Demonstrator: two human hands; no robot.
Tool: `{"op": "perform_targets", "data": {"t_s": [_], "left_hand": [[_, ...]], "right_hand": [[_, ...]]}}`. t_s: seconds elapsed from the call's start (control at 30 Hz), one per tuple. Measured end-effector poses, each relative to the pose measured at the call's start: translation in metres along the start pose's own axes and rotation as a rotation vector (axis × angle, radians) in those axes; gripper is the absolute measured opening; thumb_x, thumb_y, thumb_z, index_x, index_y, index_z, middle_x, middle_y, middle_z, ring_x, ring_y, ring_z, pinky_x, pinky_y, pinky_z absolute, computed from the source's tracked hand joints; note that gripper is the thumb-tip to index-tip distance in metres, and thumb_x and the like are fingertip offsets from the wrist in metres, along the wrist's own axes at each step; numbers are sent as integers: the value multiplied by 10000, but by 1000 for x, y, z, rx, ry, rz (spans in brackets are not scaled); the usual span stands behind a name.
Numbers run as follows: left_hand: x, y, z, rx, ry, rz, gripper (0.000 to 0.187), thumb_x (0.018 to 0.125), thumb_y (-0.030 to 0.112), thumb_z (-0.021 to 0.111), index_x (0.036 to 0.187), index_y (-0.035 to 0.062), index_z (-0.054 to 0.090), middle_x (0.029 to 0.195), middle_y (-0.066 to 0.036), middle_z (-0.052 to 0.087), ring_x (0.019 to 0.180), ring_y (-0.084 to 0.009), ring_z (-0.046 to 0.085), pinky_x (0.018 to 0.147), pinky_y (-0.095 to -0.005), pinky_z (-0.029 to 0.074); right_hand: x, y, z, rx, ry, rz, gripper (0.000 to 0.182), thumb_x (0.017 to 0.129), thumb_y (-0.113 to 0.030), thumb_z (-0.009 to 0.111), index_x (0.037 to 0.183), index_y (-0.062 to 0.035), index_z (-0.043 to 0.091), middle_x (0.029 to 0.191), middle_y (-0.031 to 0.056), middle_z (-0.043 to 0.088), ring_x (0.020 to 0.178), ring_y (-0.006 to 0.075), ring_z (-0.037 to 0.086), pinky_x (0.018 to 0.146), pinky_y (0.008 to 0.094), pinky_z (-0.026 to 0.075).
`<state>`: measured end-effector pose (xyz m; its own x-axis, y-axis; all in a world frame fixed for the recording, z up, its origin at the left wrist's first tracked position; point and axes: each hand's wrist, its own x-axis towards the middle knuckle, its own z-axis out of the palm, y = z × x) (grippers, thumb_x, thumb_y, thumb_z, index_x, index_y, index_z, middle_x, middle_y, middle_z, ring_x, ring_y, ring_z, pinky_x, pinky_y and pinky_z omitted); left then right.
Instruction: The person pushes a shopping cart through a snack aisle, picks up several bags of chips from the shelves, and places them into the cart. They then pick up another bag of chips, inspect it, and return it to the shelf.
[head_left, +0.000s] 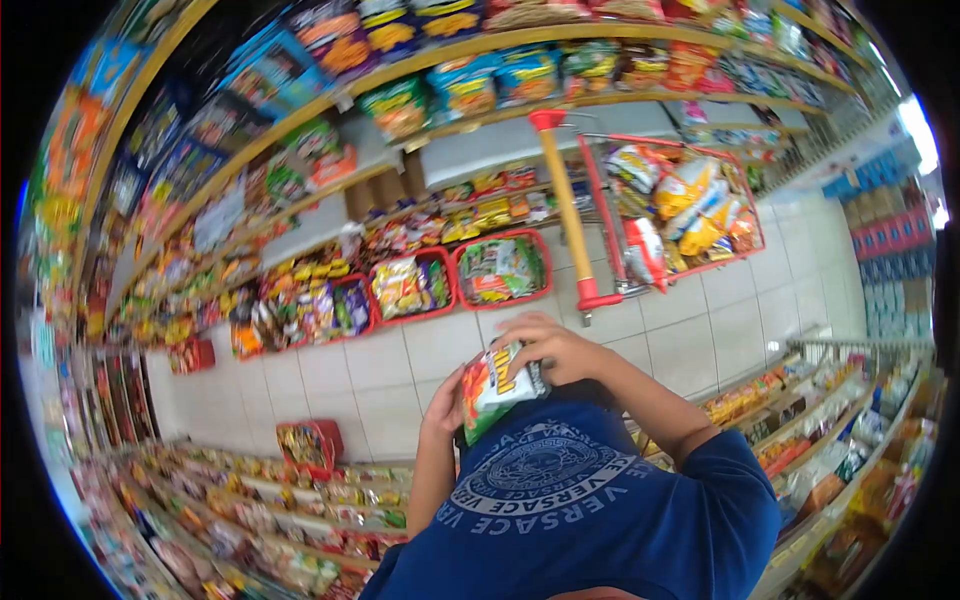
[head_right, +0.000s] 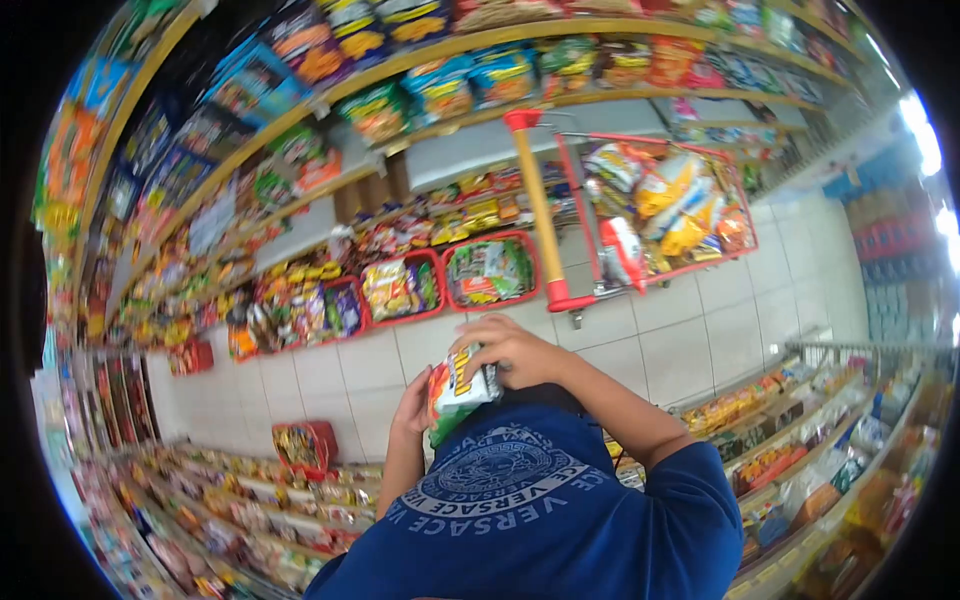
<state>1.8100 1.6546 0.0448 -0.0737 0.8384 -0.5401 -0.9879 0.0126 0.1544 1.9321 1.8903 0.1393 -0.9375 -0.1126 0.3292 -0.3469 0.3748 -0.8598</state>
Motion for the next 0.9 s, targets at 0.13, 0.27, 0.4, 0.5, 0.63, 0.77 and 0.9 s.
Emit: {"op": "perform_targets", "data": {"t_s": [0.13, 0.27, 0.4, 0.5, 0.63, 0.77, 0.9], "left_hand": [[-29, 16, -20, -17, 72, 314, 421, 930, 245, 433, 1282, 18, 382, 1292, -126, 449, 1200, -232, 428, 1018, -375, 337], [-72, 63, -28, -149, 19, 527, 404, 929, 274, 440, 1256, 38, 416, 1269, -123, 476, 1152, -238, 477, 987, -374, 377], [-115, 109, -78, -199, 190, 774, 393, 921, 273, 464, 1237, 41, 432, 1248, -113, 493, 1134, -223, 489, 978, -364, 384], [-150, 136, -115, -298, 303, 939, 425, 885, 227, 552, 1237, 46, 398, 1216, -118, 502, 1099, -218, 509, 919, -381, 432], [-192, 159, -139, -381, 488, 1094, 451, 844, 130, 612, 1213, 60, 363, 1129, -121, 521, 1030, -221, 538, 859, -361, 466], [-224, 178, -157, -314, 564, 1173, 511, 824, 75, 631, 1226, 68, 316, 1131, -122, 498, 1030, -219, 526, 855, -374, 465], [-224, 204, -178, -146, 639, 1214, 506, 815, 35, 628, 1225, 49, 331, 1164, -120, 480, 1063, -192, 494, 873, -331, 442]], "right_hand": [[39, 9, 41, -119, 286, 57, 529, 541, 85, 593, 1022, -135, 615, 1187, 78, 512, 1136, 263, 446, 963, 413, 323], [84, 45, 108, 203, 486, 402, 540, 726, -99, 626, 1226, -80, 422, 1179, 81, 507, 1039, 216, 510, 874, 379, 396], [150, 36, 176, 764, 345, 953, 587, 866, -478, 474, 1256, -49, 380, 1189, 114, 483, 981, 237, 522, 834, 385, 419], [202, 21, 242, 977, 99, 1052, 583, 887, -428, 485, 1301, -47, 334, 1223, 105, 460, 1018, 233, 505, 833, 396, 435], [259, 34, 317, 775, 3, 981, 649, 854, -366, 570, 1319, -28, 268, 1236, 129, 435, 1073, 222, 483, 841, 382, 439], [319, 21, 352, 691, -38, 930, 714, 777, -314, 677, 1284, 5, 289, 1196, 157, 479, 1059, 234, 528, 839, 353, 468], [363, 30, 384, 584, 55, 931, 879, 671, -251, 776, 1278, 67, 224, 1201, 179, 454, 1078, 250, 508, 894, 324, 438]]}}
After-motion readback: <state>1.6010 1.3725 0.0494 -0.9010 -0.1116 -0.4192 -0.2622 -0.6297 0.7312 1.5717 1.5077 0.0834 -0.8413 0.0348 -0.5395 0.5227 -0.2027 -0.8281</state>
